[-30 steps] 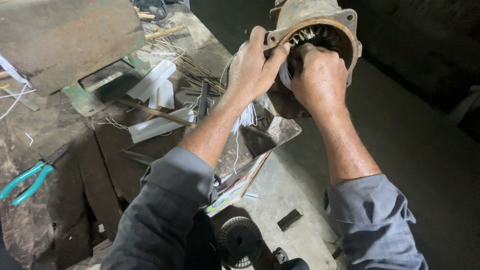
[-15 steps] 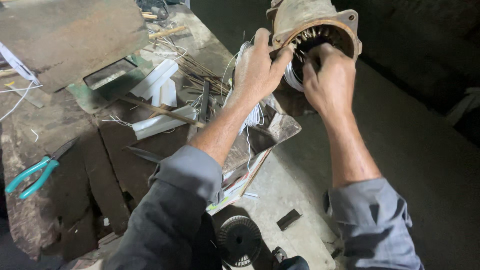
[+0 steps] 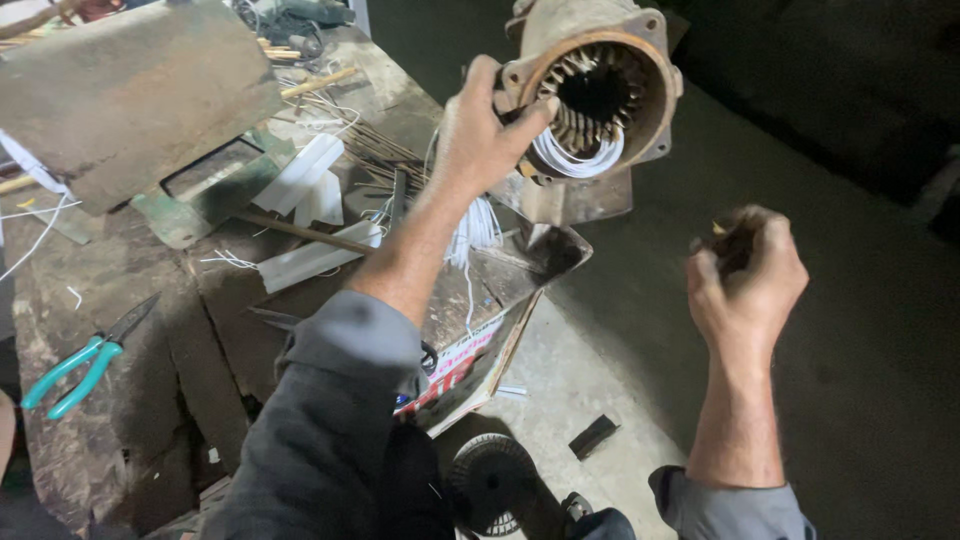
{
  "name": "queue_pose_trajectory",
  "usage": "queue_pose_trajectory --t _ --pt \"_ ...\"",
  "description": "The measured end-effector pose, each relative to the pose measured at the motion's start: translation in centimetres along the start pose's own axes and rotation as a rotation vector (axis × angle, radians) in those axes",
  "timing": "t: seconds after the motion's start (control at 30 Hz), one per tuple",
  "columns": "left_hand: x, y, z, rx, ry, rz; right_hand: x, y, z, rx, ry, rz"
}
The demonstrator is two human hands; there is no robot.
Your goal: The person winds white insulated wire into the slots of a motor stator using a wooden stick and pliers. They repeatedly insert the wire, push it into place, and trim excess wire with scissors while another person works nearby.
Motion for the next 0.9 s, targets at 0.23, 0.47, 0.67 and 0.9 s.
queue_pose_trajectory --t 0.23,0.47,0.67,0.9 --pt "1.1 0.2 -1.4 -0.221 -0.058 -0.078 2.3 -2.5 10.1 0.595 0.037 -0.152" --pt "1.0 0.4 -1.4 -0.150 -0.014 -0.048 6.2 -2.3 10.0 0.556 0.403 -0.232" --pt "1.0 0.6 -0.3 -0.122 -0.049 -0.046 7.7 -2.7 4.0 0.323 0.389 -0.265" --pt "1.0 -0.4 0.7 -0.331 -0.208 -0.081 7.1 -8.8 2.3 0.221 0.296 -0.388"
Point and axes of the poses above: each hand's wrist, its own y-axis towards the middle knuckle, its own x-axis out of the palm, z = x × y, the point moved 10 cm from there along y, towards the middle knuckle, and after that the axes turned 12 degrees about x, right-handed, at the moved point
